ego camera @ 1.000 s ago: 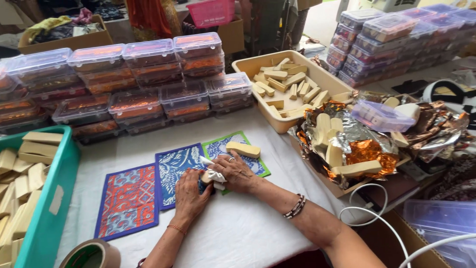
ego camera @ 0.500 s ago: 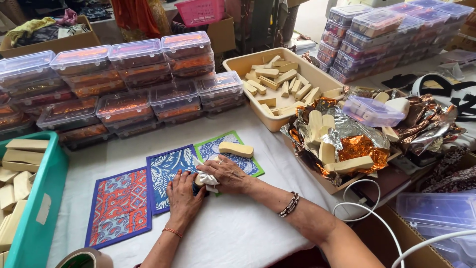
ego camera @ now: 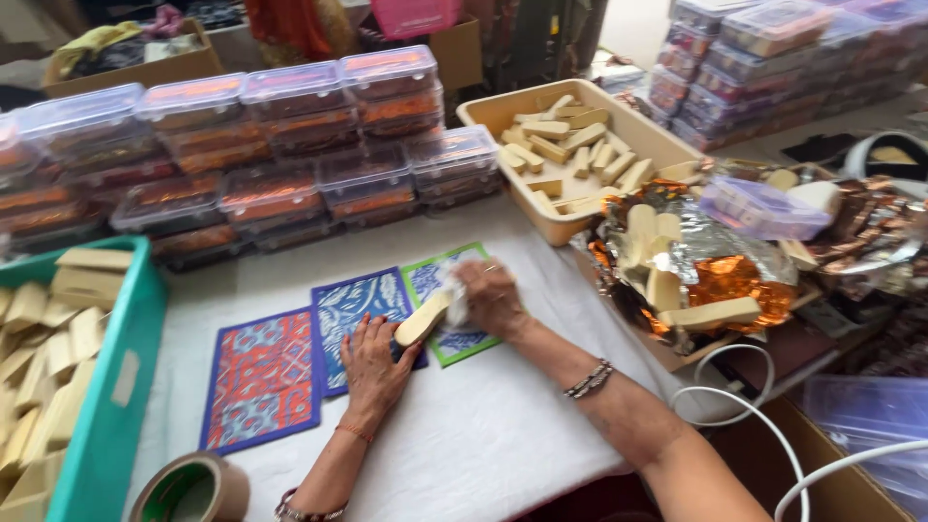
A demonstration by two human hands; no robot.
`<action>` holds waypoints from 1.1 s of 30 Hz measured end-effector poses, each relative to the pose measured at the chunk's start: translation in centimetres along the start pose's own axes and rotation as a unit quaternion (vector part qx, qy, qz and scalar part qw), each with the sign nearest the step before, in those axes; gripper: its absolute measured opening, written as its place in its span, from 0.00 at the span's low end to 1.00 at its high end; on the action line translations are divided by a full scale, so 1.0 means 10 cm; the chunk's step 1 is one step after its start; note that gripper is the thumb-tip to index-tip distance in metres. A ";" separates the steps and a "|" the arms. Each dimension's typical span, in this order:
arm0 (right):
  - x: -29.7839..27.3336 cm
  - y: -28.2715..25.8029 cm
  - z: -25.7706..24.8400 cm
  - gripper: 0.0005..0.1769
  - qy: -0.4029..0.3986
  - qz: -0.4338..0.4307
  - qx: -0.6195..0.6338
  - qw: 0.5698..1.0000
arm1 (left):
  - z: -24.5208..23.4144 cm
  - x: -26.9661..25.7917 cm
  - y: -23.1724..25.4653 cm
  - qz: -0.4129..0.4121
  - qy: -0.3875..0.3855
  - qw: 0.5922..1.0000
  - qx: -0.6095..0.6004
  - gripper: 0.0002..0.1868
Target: Cleaning wooden blocks with a cloth and wrapping them in decorative gold foil.
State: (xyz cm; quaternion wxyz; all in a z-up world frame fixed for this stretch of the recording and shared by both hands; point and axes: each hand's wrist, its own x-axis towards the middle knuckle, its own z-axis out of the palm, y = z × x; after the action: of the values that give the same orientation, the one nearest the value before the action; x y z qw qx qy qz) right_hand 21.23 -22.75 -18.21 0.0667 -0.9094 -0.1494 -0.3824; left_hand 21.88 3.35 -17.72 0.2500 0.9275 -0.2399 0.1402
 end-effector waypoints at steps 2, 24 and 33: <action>0.04 0.00 -0.03 0.22 0.080 0.048 0.031 0.995 | 0.01 0.00 -0.10 -0.002 0.021 1.000 0.007 0.26; 0.11 -0.59 -0.31 0.40 -0.079 -0.124 0.151 0.978 | -0.11 0.01 0.05 0.048 -0.057 0.996 0.043 0.31; 0.20 -0.74 -0.26 0.36 -0.159 -0.056 0.091 0.981 | -0.04 0.02 0.03 0.046 -0.026 0.998 0.033 0.28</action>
State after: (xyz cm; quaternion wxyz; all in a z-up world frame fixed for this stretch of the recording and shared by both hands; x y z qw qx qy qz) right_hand 18.45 -15.95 -14.94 0.1032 -0.9389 -0.2436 -0.2204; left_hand 21.83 3.31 -17.19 0.2058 0.9266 -0.2843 0.1353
